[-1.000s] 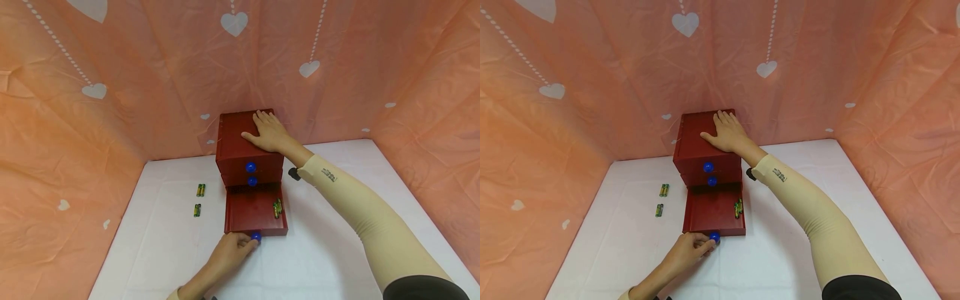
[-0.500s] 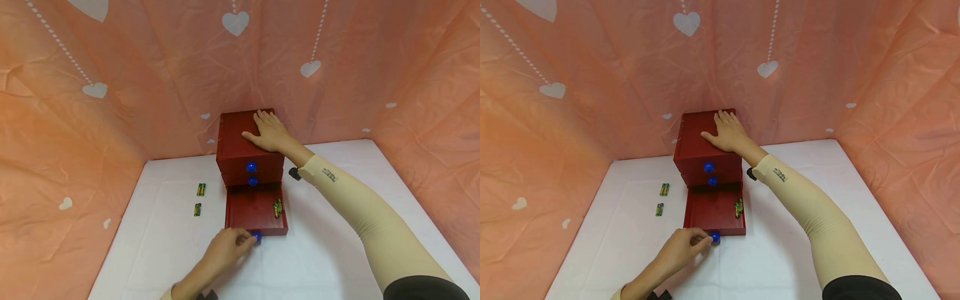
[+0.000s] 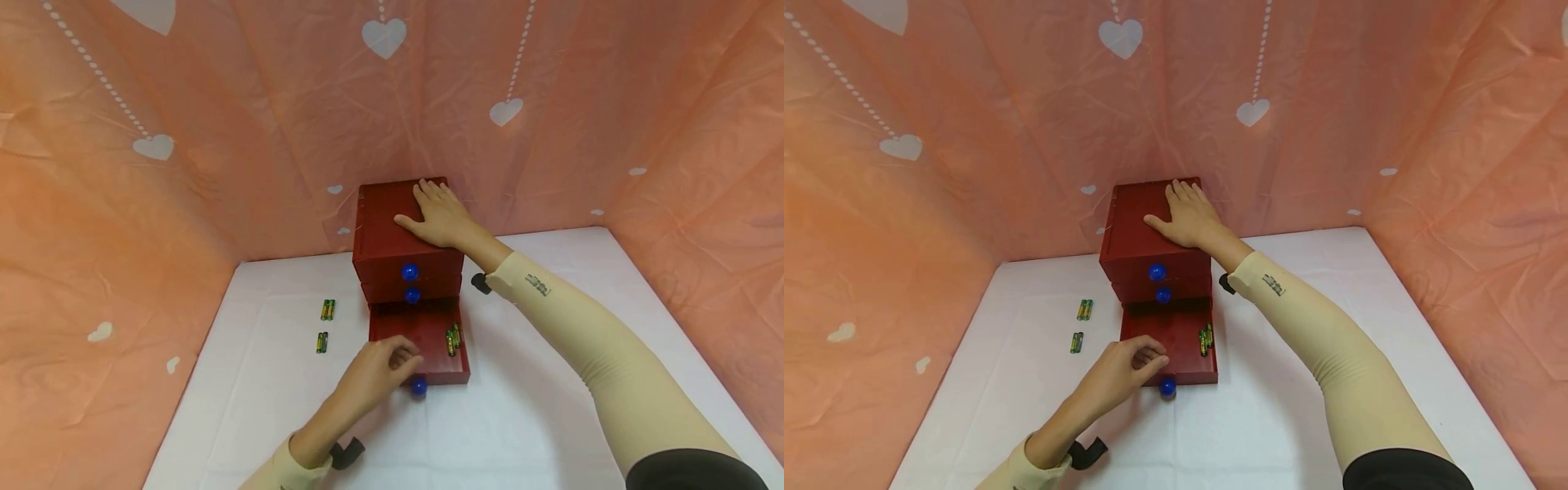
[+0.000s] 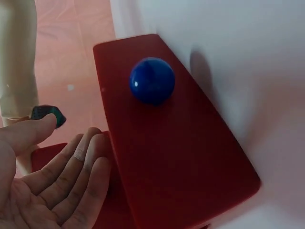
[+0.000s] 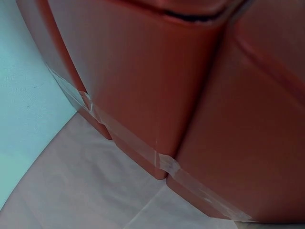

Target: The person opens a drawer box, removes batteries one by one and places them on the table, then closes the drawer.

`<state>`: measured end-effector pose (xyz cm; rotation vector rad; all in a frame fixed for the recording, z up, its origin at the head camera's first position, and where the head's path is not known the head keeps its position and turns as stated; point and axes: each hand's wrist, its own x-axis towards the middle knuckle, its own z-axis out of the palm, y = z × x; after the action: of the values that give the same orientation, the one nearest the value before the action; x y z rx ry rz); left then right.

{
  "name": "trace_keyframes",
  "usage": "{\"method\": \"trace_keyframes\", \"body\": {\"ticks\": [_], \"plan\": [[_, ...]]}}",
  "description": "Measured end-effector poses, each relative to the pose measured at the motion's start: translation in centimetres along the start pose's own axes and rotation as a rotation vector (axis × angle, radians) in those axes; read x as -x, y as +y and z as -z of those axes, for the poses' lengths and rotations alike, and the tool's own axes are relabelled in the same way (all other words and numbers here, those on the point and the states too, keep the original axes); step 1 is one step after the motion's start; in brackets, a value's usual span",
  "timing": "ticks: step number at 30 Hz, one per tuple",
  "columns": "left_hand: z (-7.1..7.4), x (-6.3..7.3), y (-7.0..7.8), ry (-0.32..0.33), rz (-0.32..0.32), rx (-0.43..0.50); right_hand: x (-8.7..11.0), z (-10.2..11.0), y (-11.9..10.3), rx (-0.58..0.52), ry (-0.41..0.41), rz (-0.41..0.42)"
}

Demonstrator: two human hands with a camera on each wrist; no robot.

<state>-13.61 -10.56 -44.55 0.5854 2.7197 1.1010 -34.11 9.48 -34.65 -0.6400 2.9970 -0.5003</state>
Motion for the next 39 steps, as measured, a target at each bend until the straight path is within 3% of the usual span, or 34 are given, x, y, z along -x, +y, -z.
{"method": "trace_keyframes", "body": {"ticks": [11,16,24,39], "plan": [[-0.9,-2.5,-0.4,0.011,-0.016,-0.025,0.2,-0.1,-0.1,-0.008,0.004,-0.005],[-1.5,-3.3,-0.4,-0.006,0.017,-0.057,0.2,0.0,0.0,0.0,0.005,-0.004],[-2.4,-4.6,-0.3,-0.045,0.017,-0.087,0.0,-0.1,0.0,0.003,0.001,-0.008],[-4.0,-5.9,-0.8,-0.078,0.027,-0.136,0.1,-0.1,-0.2,0.004,-0.002,-0.005]]}}
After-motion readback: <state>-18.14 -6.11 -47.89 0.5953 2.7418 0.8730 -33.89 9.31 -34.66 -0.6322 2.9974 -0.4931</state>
